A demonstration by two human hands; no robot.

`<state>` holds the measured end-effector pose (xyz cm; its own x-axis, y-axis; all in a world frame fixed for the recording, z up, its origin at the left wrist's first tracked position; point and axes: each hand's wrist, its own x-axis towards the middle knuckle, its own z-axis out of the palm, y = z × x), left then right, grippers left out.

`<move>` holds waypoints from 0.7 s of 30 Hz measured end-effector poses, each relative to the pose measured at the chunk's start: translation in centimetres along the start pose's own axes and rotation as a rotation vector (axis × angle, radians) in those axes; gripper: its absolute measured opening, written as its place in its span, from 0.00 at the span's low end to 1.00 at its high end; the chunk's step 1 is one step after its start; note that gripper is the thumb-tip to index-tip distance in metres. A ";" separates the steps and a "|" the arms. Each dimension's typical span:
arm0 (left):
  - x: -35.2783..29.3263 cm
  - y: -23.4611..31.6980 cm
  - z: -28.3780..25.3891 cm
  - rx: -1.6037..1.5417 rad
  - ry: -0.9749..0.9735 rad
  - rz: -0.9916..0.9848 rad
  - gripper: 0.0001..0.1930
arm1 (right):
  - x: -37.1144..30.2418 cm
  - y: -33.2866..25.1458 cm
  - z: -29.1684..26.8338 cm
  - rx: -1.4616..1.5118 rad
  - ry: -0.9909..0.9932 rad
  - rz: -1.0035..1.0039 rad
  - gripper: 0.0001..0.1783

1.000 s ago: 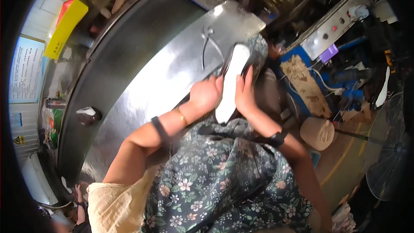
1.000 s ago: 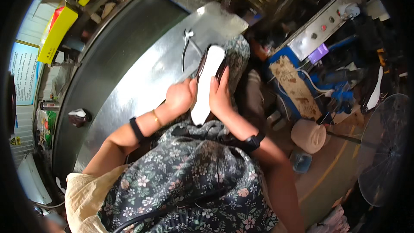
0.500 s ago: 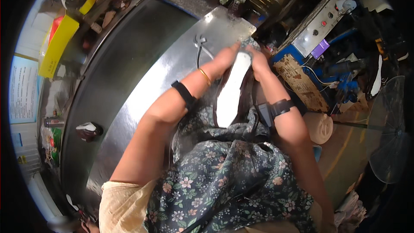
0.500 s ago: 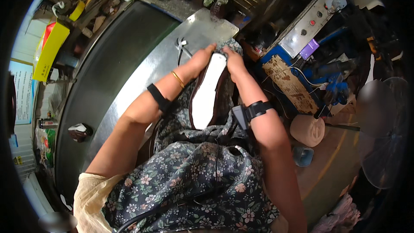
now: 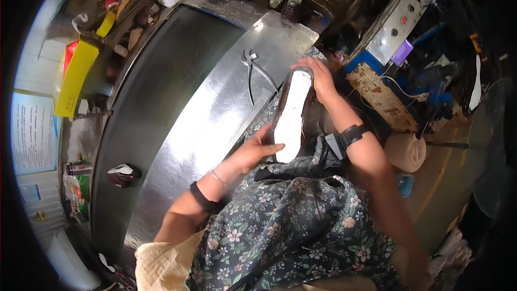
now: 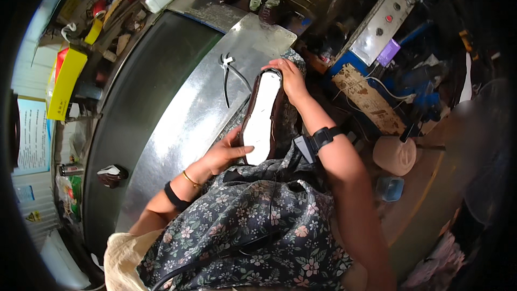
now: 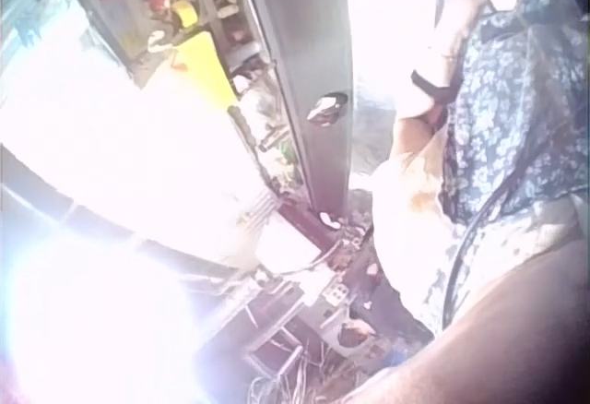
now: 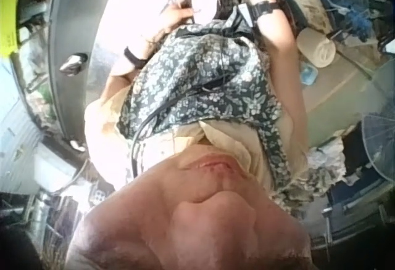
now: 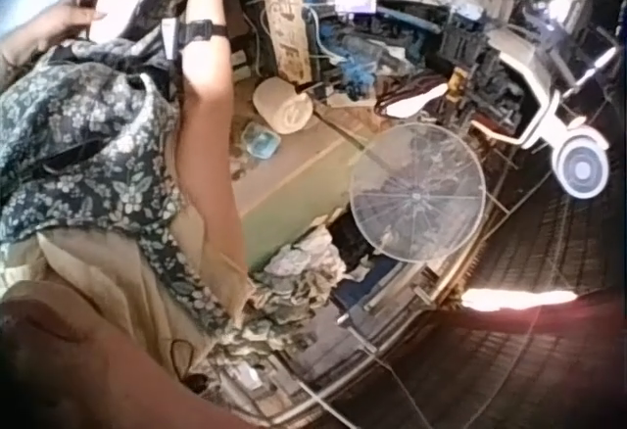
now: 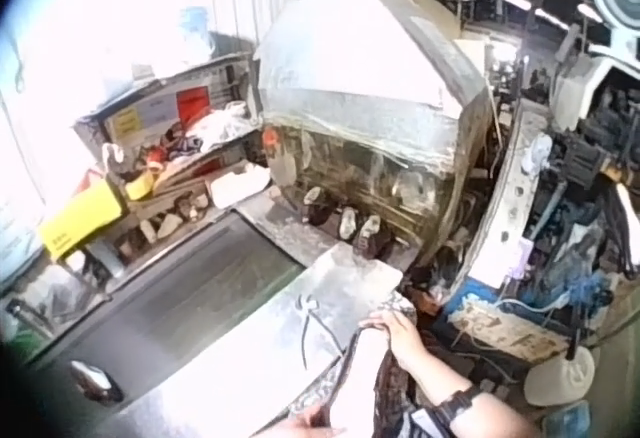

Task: Processing shoe components by picking them from a conveyor and using a specialized machine.

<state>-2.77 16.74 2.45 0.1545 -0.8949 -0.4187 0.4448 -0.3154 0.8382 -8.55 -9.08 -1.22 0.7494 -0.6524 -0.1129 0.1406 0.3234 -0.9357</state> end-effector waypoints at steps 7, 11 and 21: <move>5.0 -0.4 1.9 -0.470 -0.102 -0.031 0.32 | 4.3 0.7 -5.2 -0.419 0.198 -0.097 0.18; 2.8 4.9 -2.4 -0.234 0.105 0.014 0.32 | 1.5 -8.6 -15.7 -0.772 0.199 -0.245 0.18; -3.3 -3.1 -9.0 1.641 0.585 0.370 0.39 | -13.9 -31.7 -26.5 -0.945 0.896 -0.154 0.39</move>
<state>3.27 23.54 -1.94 0.4589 -0.8825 0.1031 -0.8772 -0.4317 0.2100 -40.60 -28.40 21.21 0.0279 -0.9839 0.1768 -0.5937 -0.1586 -0.7889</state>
